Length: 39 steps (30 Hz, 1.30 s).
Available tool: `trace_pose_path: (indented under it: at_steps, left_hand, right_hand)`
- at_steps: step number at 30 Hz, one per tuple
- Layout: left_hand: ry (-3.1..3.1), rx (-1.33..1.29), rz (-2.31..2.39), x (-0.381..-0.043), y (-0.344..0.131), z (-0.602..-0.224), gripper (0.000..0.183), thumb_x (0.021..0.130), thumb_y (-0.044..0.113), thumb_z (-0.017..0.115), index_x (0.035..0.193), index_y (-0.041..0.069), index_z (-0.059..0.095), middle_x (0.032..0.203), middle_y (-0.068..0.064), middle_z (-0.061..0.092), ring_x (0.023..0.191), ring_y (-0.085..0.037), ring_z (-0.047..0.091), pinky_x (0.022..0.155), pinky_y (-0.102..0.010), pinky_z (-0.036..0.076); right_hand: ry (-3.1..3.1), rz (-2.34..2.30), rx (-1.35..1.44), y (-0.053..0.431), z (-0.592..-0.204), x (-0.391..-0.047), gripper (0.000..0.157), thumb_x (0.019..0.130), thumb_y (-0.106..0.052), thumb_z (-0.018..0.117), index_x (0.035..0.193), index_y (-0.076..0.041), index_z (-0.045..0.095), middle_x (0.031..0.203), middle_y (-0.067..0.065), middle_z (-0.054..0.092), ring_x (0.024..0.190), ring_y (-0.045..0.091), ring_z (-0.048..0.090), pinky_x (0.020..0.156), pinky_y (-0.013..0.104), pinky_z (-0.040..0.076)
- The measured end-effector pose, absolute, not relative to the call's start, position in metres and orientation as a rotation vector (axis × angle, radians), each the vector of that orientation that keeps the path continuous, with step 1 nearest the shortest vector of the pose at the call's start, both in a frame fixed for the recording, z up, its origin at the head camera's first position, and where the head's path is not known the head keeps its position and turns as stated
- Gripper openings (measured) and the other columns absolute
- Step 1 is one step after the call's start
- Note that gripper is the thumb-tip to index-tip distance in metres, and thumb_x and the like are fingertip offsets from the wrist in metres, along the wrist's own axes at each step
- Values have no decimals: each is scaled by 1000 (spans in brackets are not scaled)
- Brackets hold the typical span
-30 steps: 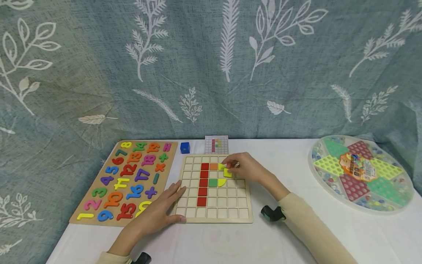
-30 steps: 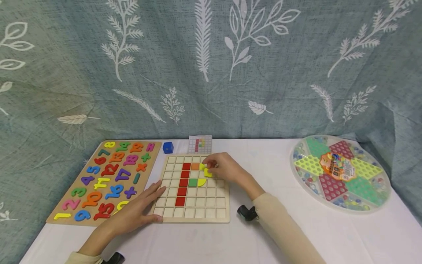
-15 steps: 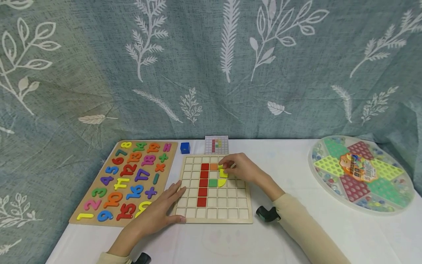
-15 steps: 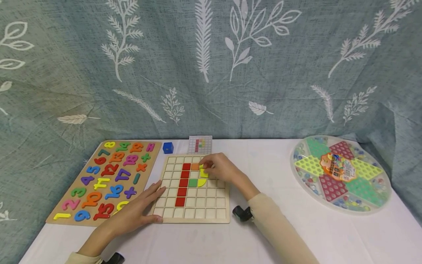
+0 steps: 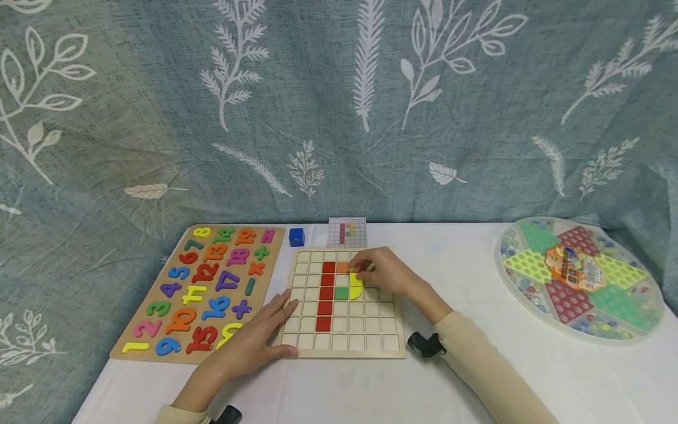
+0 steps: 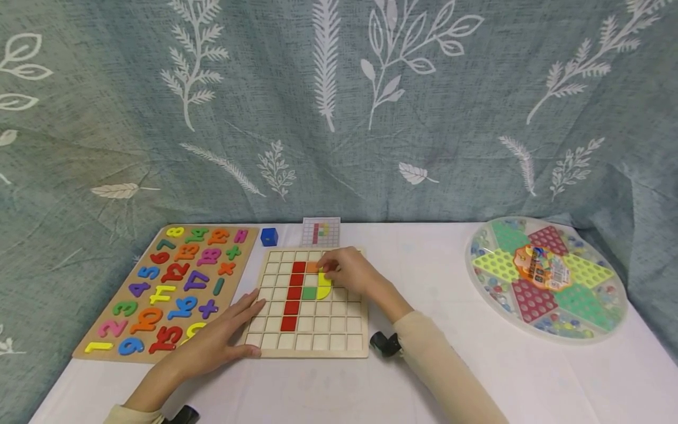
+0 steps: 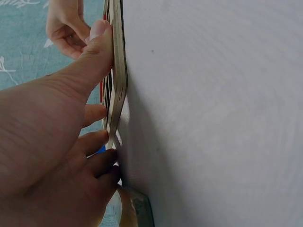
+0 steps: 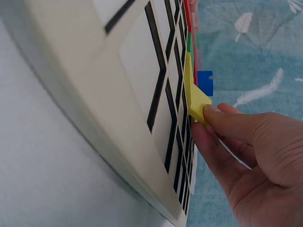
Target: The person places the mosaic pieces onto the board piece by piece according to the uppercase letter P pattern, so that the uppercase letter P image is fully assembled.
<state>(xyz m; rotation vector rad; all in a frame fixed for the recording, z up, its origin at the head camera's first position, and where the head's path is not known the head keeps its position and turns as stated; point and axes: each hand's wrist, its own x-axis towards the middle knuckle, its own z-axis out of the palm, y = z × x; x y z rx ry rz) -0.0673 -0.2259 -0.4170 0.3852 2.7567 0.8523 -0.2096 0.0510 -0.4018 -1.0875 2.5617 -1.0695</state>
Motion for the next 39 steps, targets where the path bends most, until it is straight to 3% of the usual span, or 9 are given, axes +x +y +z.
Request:
trace_pose_path:
  at_steps: [39]
  left_hand:
    - [2769,404,845,-66,-225,-417,90,80,51,74,152,11,38,162,-11,19,148,-39,15,115,-58,24]
  right_hand:
    - [2591,-1033,-1090,48,-409,-210,19,88,3,70,106,-1,71,94,5,71,85,15,64,78,25,55]
